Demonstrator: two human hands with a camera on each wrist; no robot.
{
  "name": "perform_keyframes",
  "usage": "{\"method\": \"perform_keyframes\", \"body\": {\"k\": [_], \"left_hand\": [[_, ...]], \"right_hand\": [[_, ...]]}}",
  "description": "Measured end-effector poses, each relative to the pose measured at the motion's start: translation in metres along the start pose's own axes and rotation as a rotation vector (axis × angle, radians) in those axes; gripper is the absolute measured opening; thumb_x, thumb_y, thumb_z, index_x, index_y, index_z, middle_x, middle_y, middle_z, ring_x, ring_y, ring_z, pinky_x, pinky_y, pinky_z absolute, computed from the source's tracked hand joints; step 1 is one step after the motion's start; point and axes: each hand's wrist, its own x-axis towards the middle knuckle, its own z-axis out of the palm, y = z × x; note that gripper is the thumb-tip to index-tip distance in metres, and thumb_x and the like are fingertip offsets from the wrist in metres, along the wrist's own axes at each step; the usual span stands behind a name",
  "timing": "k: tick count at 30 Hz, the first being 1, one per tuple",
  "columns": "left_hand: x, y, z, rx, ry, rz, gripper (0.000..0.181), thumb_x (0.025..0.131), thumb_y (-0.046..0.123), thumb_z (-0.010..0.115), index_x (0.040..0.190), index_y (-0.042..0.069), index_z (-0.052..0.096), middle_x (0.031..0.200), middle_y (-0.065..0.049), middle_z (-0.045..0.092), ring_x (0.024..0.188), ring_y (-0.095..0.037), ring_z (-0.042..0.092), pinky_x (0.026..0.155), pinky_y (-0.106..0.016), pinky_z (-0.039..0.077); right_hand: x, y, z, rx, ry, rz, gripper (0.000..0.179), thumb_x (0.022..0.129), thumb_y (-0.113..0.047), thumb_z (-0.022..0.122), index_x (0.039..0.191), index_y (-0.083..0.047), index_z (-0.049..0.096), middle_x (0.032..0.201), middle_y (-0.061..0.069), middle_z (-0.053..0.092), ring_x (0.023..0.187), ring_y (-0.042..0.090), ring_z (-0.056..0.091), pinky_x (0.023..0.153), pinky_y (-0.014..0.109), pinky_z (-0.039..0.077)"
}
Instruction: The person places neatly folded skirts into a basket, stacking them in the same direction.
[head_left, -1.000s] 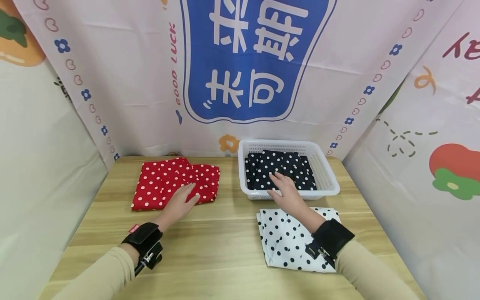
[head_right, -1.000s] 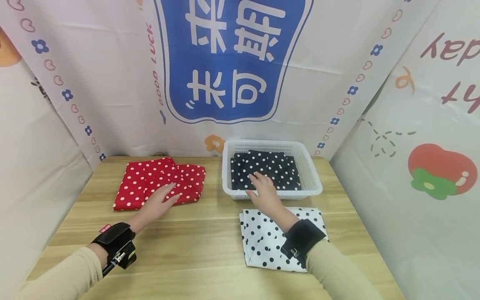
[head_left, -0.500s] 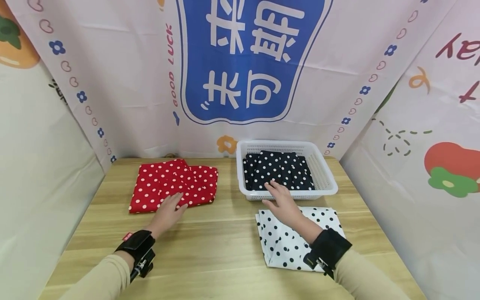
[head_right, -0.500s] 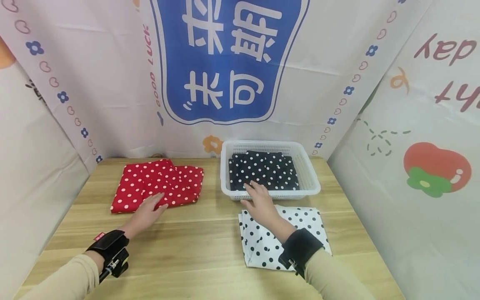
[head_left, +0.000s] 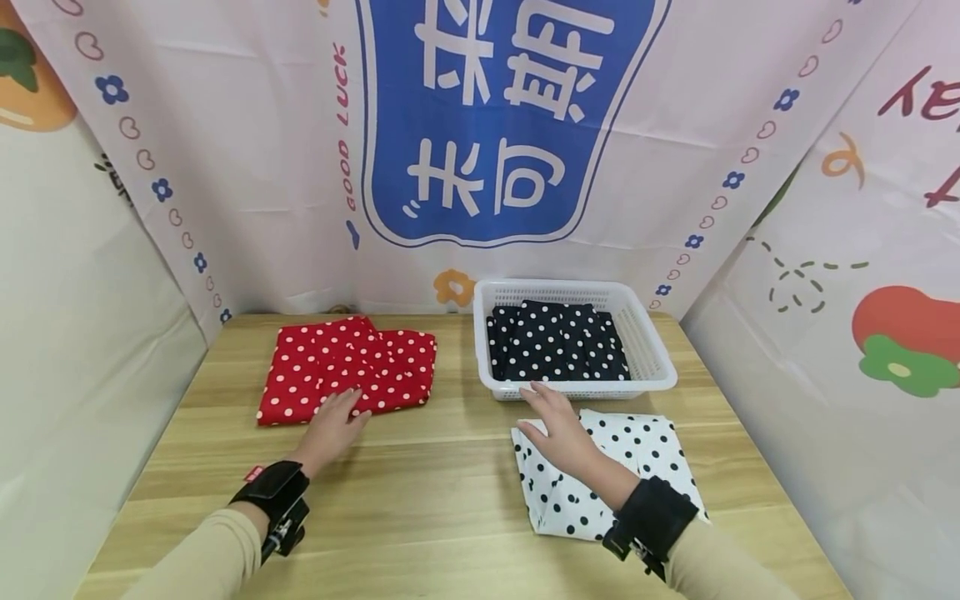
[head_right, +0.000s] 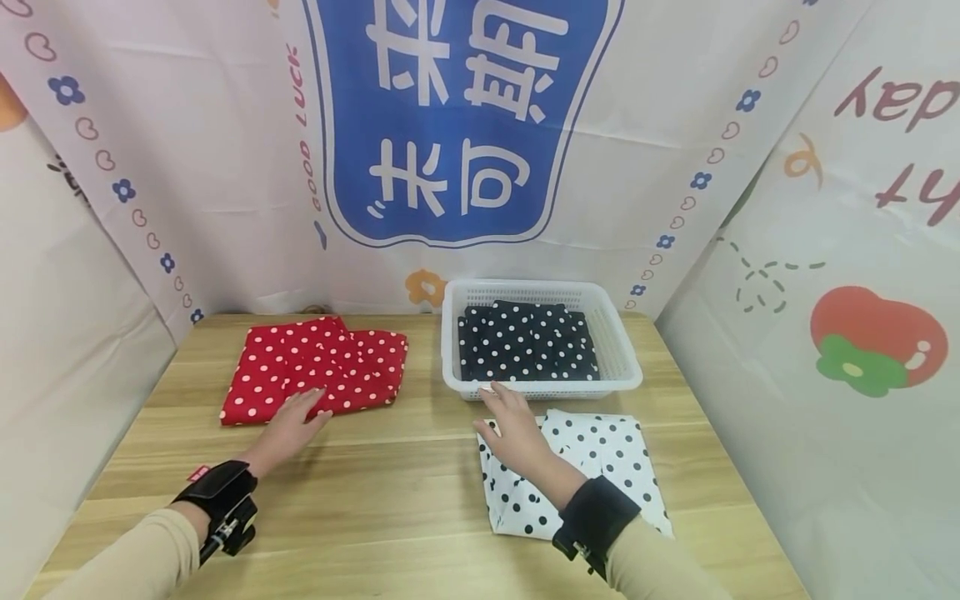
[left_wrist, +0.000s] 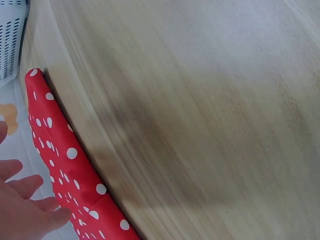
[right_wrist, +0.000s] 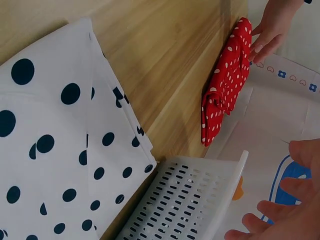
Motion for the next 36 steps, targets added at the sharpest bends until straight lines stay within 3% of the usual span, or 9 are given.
{"method": "perform_keyframes", "body": {"k": [10, 23, 30, 36], "left_hand": [[-0.005, -0.007, 0.002, 0.033, 0.017, 0.030, 0.055, 0.101, 0.018, 0.051, 0.140, -0.017, 0.035, 0.144, -0.039, 0.032, 0.135, -0.057, 0.019, 0.110, -0.064, 0.015], [-0.001, -0.017, 0.002, 0.041, -0.011, -0.040, 0.060, 0.099, 0.021, 0.051, 0.143, -0.014, 0.031, 0.147, -0.038, 0.025, 0.137, -0.058, 0.009, 0.104, -0.074, 0.010], [0.007, -0.035, 0.009, 0.132, -0.014, -0.064, 0.065, 0.097, 0.029, 0.053, 0.145, -0.009, 0.033, 0.150, -0.034, 0.023, 0.137, -0.058, 0.005, 0.098, -0.080, -0.002], [0.009, -0.045, 0.014, 0.213, -0.029, -0.065, 0.061, 0.097, 0.032, 0.053, 0.142, -0.008, 0.040, 0.147, -0.032, 0.032, 0.136, -0.058, 0.011, 0.095, -0.082, -0.005]], "right_hand": [[-0.002, 0.002, 0.020, 0.022, -0.035, -0.017, 0.049, 0.095, -0.013, 0.061, 0.140, 0.002, 0.047, 0.147, 0.025, 0.037, 0.135, 0.043, 0.032, 0.109, 0.057, 0.029], [-0.006, 0.005, 0.035, 0.042, -0.028, -0.051, 0.048, 0.094, -0.011, 0.061, 0.137, 0.005, 0.048, 0.145, 0.028, 0.039, 0.132, 0.047, 0.034, 0.107, 0.060, 0.030], [-0.010, 0.007, 0.038, 0.030, -0.034, -0.051, 0.050, 0.094, -0.013, 0.062, 0.139, 0.003, 0.047, 0.145, 0.026, 0.039, 0.132, 0.046, 0.035, 0.105, 0.061, 0.032], [-0.012, 0.011, 0.039, 0.025, -0.028, -0.060, 0.050, 0.094, -0.012, 0.063, 0.139, 0.004, 0.047, 0.144, 0.027, 0.040, 0.131, 0.046, 0.037, 0.104, 0.060, 0.034]]}}
